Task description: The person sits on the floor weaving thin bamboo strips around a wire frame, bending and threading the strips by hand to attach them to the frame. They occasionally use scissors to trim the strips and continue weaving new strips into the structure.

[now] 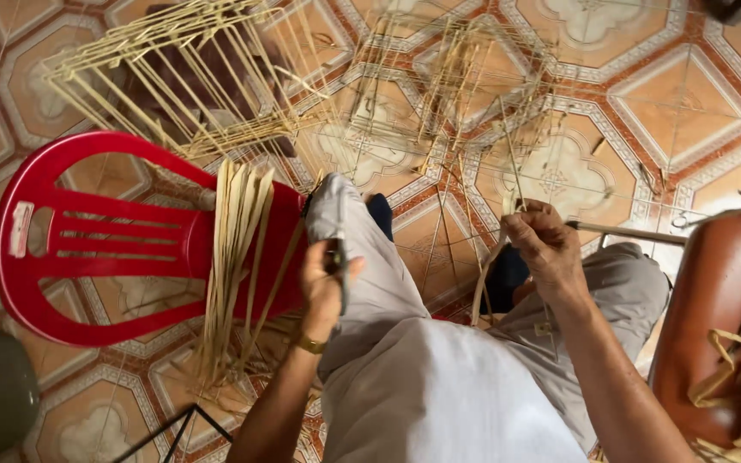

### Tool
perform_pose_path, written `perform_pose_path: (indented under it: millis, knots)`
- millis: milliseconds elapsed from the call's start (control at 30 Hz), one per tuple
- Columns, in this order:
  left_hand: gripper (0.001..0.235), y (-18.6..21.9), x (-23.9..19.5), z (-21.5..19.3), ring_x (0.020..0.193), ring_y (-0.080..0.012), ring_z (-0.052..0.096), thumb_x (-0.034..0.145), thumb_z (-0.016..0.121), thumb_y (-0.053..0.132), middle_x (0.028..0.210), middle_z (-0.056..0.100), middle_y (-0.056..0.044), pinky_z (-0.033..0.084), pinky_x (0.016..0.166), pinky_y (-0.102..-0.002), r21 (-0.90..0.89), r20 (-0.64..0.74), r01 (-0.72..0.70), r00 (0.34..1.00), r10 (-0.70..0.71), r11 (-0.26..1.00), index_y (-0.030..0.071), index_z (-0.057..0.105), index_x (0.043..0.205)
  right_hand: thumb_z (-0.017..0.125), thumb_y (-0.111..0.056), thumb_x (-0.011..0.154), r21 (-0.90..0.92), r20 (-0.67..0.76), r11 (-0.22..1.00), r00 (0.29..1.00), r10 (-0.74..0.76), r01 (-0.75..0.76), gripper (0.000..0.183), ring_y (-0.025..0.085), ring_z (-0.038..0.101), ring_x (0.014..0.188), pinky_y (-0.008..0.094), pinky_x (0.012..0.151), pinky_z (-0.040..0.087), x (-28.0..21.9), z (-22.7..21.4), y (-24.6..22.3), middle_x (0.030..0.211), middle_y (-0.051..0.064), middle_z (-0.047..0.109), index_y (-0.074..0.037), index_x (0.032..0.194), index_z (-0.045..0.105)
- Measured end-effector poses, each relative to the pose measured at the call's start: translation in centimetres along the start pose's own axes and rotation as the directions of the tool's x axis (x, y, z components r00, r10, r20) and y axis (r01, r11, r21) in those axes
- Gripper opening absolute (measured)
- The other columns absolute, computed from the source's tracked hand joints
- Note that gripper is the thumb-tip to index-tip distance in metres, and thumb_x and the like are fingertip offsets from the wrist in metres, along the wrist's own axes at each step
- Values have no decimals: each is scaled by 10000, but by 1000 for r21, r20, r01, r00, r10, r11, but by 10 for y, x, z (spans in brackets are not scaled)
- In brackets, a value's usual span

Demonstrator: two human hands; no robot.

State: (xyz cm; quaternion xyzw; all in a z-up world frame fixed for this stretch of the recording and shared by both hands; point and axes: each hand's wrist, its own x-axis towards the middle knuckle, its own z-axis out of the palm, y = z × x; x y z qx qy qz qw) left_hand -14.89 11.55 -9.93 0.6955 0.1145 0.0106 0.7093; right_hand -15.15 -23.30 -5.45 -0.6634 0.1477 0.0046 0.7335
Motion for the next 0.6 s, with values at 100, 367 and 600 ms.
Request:
perform_pose_path:
  millis: [100,367,600]
  knots:
    - [411,19,-19,35,805,-80,552,843,810,60,927,579,33,500,704,-234,-33,173,-113,978,117,993,52,622,1208,785,-286,946,-127,-5,989,997,-81,80,246,140,520,1017,281,812,452,-4,2,-8,970,44,588,-41,930,763]
    - [326,66,-36,98,626,-117,565,924,662,176,755,578,-24,498,575,-288,99,560,-220,819,129,970,45,545,1199,795,-309,912,-53,-90,998,995,33,-38,264,144,450,721,284,574,358,1,-2,11,956,30,568,-46,916,779]
    - [352,69,-30,128,667,-294,659,900,629,297,742,620,-134,538,630,-421,414,620,-369,784,39,832,28,563,1118,762,-319,974,-282,10,934,974,-225,218,298,148,580,1110,284,959,481,-3,11,3,999,68,695,-31,903,788]
